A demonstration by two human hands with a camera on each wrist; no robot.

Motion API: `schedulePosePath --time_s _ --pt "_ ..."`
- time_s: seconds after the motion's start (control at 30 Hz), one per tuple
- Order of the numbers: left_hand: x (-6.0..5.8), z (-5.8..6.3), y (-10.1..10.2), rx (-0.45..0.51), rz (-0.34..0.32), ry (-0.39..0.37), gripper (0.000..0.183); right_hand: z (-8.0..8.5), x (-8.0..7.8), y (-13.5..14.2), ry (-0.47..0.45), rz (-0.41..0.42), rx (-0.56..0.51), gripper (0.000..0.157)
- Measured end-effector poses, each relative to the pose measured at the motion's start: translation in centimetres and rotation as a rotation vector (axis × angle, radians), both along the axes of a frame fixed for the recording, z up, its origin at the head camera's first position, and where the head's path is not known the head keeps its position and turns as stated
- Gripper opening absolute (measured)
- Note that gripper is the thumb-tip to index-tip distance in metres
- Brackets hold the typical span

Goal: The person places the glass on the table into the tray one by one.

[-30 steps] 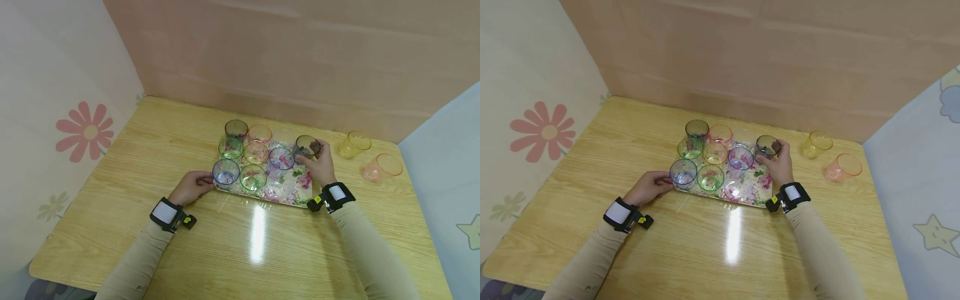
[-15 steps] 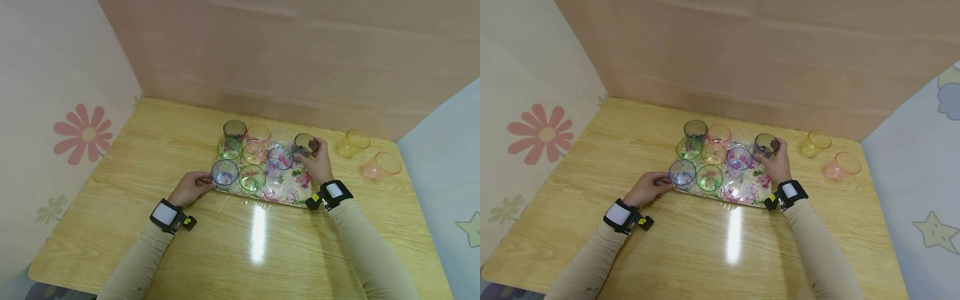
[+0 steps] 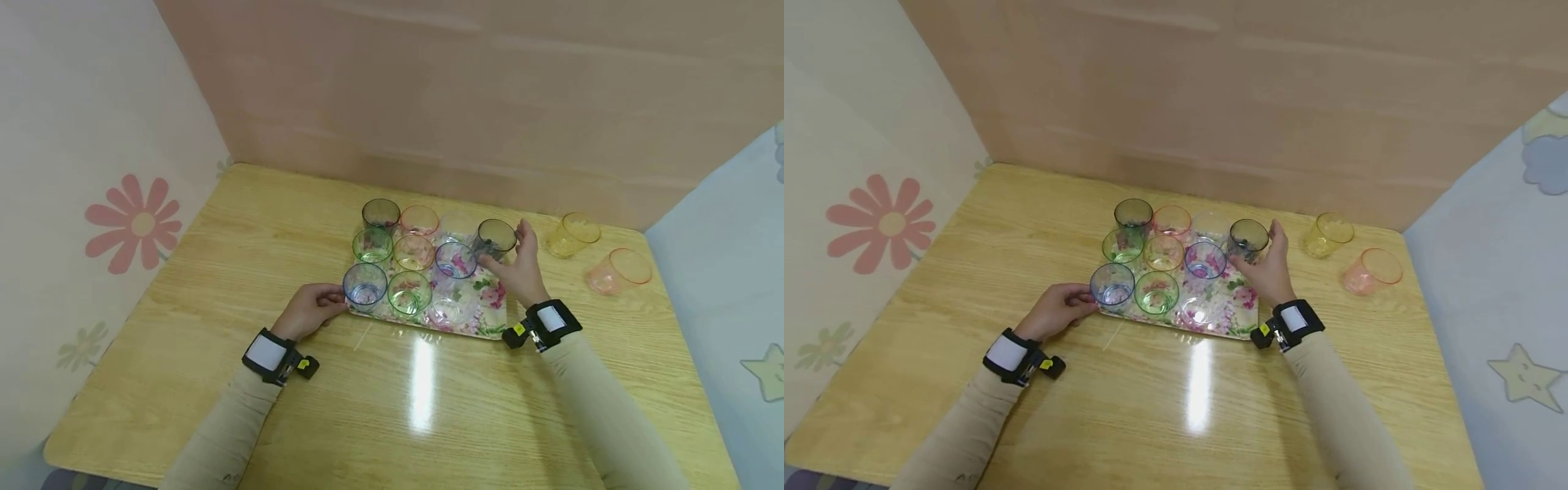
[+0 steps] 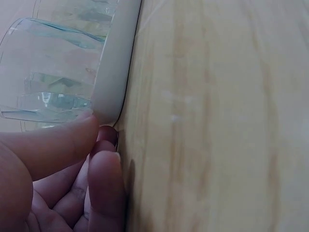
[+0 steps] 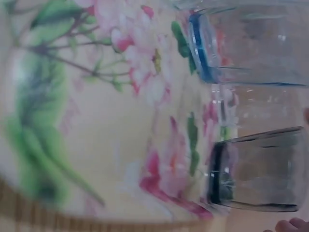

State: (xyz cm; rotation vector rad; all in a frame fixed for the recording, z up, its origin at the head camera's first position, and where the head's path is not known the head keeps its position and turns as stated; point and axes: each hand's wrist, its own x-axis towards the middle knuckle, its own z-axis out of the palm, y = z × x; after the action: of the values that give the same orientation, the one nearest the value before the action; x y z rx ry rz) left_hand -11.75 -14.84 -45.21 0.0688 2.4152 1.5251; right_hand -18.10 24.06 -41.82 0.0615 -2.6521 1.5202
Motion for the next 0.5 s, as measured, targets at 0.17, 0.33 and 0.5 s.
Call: schedulePosePath --time_s 0.17,0.33,0.5 --pt "0.0 -0.3 -0.1 0.004 -0.005 0.011 0.035 1.6 1.1 0.9 0.069 -0.065 -0.089 0.083" --pt "0.0 -0.2 -0.1 -0.011 -0.003 0.026 0.034 2.0 2.2 2.2 0.145 -0.125 -0.1 0.077" --pt "0.1 -0.2 -0.2 -0.018 -0.001 0.023 0.035 3.9 3.7 3.2 0.303 -0.206 -0.121 0.071"
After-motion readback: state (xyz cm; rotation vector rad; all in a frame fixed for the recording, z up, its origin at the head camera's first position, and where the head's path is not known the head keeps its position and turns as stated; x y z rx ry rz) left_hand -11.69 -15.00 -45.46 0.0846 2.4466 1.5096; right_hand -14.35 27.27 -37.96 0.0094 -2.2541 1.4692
